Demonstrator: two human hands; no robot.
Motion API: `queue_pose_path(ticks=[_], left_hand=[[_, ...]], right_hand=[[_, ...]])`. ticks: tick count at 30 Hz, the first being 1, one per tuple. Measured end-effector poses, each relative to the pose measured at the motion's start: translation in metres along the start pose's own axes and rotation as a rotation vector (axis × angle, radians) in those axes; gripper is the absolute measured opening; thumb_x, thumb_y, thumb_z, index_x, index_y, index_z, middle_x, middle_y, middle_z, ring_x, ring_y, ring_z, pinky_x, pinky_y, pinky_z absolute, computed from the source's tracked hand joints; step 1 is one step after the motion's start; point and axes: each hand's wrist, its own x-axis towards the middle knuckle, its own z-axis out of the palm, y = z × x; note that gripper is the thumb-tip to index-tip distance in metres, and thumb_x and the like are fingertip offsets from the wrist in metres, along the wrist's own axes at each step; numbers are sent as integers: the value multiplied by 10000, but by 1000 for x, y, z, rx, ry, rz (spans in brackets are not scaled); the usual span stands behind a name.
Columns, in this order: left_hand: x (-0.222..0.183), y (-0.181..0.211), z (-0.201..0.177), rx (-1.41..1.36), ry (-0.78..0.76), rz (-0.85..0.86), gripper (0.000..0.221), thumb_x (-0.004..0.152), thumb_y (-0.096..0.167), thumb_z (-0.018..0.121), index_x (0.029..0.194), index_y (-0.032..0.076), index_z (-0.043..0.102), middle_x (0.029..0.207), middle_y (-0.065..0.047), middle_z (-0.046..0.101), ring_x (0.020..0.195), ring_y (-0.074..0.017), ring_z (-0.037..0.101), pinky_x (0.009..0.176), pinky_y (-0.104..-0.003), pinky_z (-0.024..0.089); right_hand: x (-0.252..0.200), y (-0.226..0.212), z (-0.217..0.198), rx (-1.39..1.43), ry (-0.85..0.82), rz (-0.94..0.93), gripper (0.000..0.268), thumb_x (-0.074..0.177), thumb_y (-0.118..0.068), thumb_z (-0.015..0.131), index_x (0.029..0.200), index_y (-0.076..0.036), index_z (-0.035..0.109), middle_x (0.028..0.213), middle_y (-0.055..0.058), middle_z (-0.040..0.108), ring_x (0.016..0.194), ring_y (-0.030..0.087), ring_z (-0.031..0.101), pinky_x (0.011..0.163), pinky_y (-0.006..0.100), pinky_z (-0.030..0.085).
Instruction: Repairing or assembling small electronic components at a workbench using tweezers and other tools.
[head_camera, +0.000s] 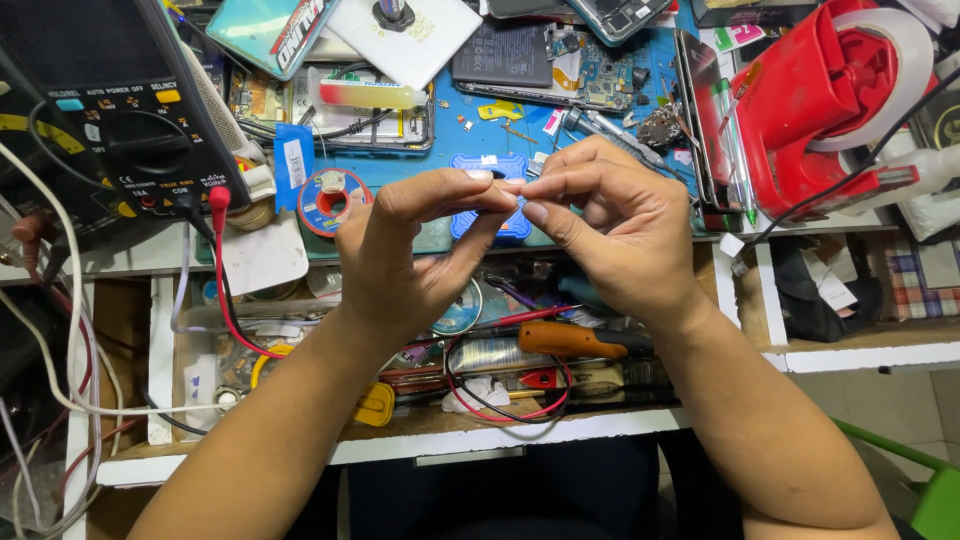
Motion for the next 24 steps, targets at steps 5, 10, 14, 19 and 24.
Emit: queue_pose_path(ticks=[5, 10, 14, 19, 24], left_hand=[[-1, 0, 1, -23, 8, -34, 494, 972, -83, 829, 1275, 32, 456, 1034, -141, 766, 1014, -239, 810, 920, -313, 693], [-2, 1, 1, -41, 3, -69, 531, 964, -79, 839, 1296, 46, 444, 1039, -162, 756, 1009, -248, 809, 924, -340, 713], [-2, 1, 1, -28, 3, -69, 522, 972, -67, 835, 1299, 48, 446, 1041, -162, 752, 1003, -251, 813, 917, -341, 716], [-1, 1, 1, -27, 2, -65, 524, 978, -62, 833, 1306, 55, 441, 1043, -158, 747, 1006, -253, 814, 919, -348, 720], [-1, 0, 2, -31, 7, -55, 514, 980, -82, 821, 1302, 49, 441, 1042, -162, 756, 1009, -266, 816, 922, -350, 717]], right_hand=[[0, -1, 0, -4, -2, -11, 116, 968, 3, 770, 1073, -34, 739, 1009, 97, 642, 923, 139, 604, 756, 190, 454], [0, 0, 0, -5, -5, -20, 106, 966, 0, 769, 1061, -34, 735, 1008, 102, 646, 930, 148, 613, 761, 198, 464], [0, -1, -1, -20, -6, -30, 99, 967, -9, 768, 1057, -32, 734, 1008, 106, 649, 939, 160, 620, 798, 217, 481], [1, -1, -1, -38, -5, -38, 88, 970, -29, 764, 1052, -25, 733, 1009, 111, 656, 950, 172, 628, 836, 238, 497], [1, -1, -1, -55, -7, -52, 82, 967, -43, 768, 1037, -24, 731, 999, 113, 661, 931, 174, 626, 827, 245, 493]])
